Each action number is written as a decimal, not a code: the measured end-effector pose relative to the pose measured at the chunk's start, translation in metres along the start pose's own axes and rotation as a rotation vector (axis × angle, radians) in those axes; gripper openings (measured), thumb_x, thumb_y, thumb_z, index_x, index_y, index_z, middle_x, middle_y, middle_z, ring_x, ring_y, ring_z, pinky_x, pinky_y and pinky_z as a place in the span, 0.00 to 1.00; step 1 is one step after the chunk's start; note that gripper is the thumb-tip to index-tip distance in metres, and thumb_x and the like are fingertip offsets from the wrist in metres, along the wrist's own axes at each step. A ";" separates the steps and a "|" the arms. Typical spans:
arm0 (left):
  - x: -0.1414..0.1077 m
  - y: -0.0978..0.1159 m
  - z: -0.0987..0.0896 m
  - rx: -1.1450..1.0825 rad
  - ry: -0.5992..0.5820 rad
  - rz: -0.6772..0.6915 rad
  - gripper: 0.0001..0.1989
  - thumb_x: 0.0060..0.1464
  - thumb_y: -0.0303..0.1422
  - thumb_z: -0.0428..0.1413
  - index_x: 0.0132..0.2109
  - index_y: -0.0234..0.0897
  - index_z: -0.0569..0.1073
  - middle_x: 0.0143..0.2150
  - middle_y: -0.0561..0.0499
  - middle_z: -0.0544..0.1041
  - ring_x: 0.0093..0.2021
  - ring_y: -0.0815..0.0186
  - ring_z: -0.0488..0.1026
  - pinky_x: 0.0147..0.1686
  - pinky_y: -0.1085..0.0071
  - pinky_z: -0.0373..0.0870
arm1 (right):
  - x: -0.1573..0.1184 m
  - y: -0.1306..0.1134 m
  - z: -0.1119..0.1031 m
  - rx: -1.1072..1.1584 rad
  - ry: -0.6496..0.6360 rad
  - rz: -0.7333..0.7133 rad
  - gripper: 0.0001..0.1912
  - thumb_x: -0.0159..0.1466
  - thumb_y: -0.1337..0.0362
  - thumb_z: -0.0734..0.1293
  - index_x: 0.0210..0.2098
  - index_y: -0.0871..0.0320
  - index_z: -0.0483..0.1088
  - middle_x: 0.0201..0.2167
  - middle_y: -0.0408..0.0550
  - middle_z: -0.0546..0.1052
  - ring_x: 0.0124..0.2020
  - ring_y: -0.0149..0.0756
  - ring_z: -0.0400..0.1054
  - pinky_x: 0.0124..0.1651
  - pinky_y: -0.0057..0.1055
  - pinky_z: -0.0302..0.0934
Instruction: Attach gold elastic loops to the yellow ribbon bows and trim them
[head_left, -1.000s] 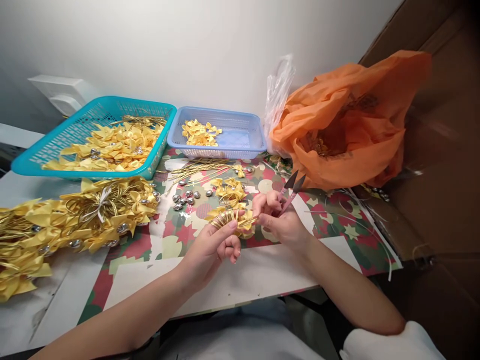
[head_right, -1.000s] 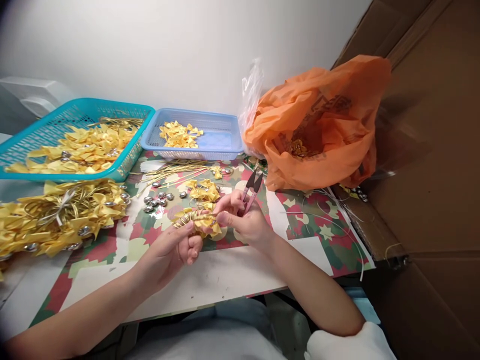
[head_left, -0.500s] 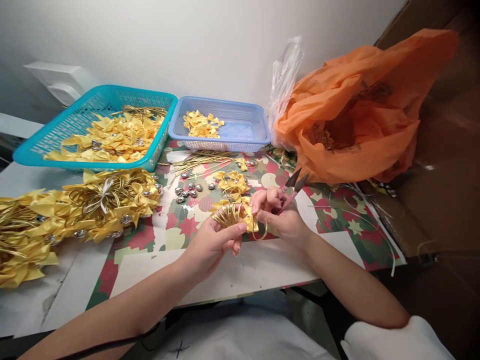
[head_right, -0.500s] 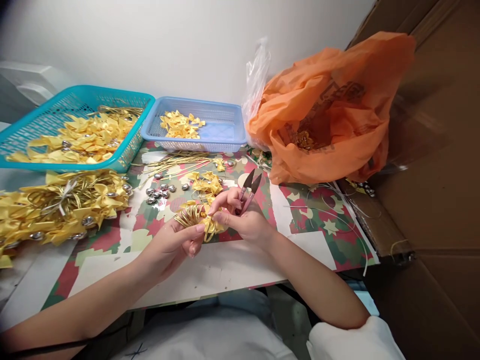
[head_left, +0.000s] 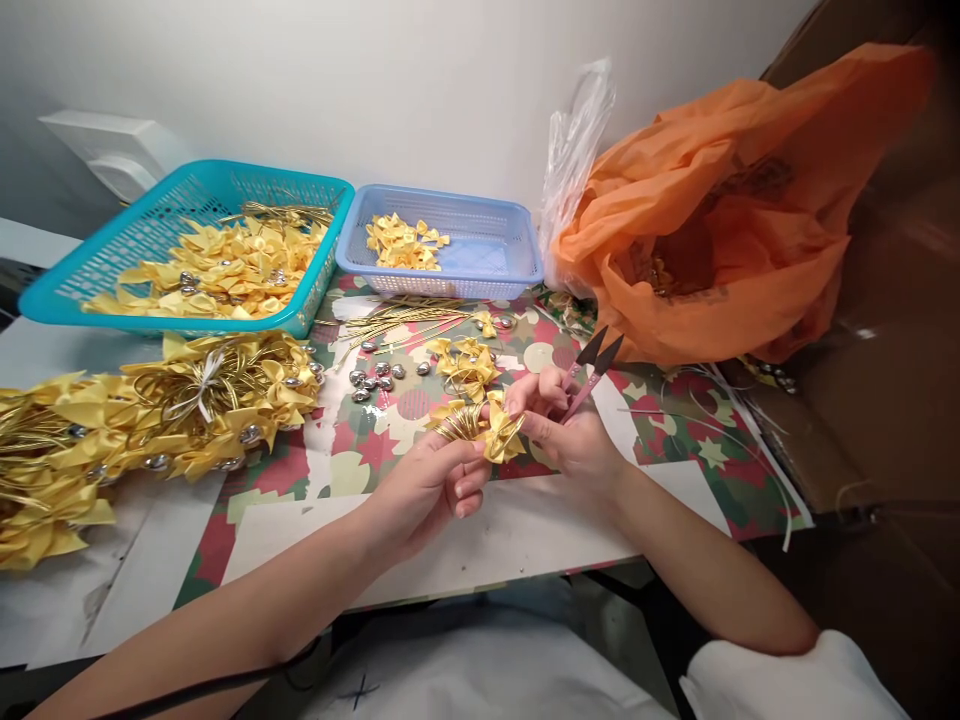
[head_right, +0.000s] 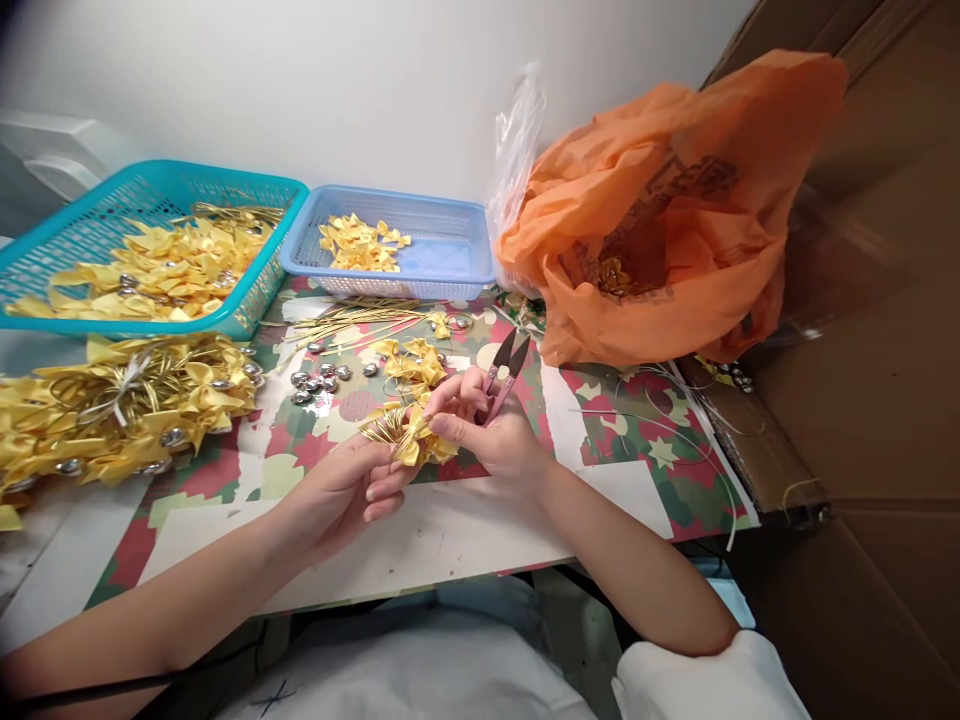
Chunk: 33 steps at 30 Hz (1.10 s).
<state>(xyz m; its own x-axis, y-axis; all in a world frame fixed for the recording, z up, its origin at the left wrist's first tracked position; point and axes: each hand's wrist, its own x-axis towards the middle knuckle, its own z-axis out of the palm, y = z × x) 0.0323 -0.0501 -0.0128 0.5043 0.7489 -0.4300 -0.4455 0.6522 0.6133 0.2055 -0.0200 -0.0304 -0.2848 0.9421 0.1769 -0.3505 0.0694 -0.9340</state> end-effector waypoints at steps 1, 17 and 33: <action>0.000 0.001 0.000 -0.007 -0.006 -0.013 0.11 0.46 0.30 0.64 0.34 0.35 0.69 0.21 0.62 0.59 0.18 0.79 0.49 0.15 0.83 0.55 | 0.000 0.000 0.000 0.000 0.007 0.010 0.26 0.58 0.60 0.75 0.25 0.53 0.50 0.29 0.40 0.73 0.32 0.32 0.65 0.35 0.32 0.60; -0.001 0.000 -0.003 -0.065 -0.071 -0.102 0.05 0.48 0.30 0.61 0.31 0.33 0.73 0.20 0.59 0.62 0.18 0.77 0.53 0.15 0.83 0.60 | -0.002 -0.006 0.005 -0.014 0.041 0.024 0.26 0.57 0.60 0.75 0.25 0.54 0.50 0.29 0.39 0.72 0.29 0.30 0.62 0.34 0.30 0.57; -0.006 -0.003 -0.003 0.138 -0.247 0.068 0.18 0.57 0.36 0.53 0.50 0.39 0.80 0.62 0.39 0.73 0.40 0.56 0.79 0.25 0.69 0.78 | 0.011 -0.033 -0.020 -0.040 0.512 -0.080 0.23 0.50 0.65 0.73 0.25 0.54 0.50 0.28 0.39 0.63 0.32 0.30 0.60 0.35 0.28 0.58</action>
<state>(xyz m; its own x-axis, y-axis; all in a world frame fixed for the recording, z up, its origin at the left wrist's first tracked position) 0.0286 -0.0561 -0.0142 0.6494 0.7278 -0.2205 -0.3884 0.5667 0.7266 0.2320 -0.0053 -0.0038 0.2179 0.9724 0.0828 -0.3165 0.1507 -0.9365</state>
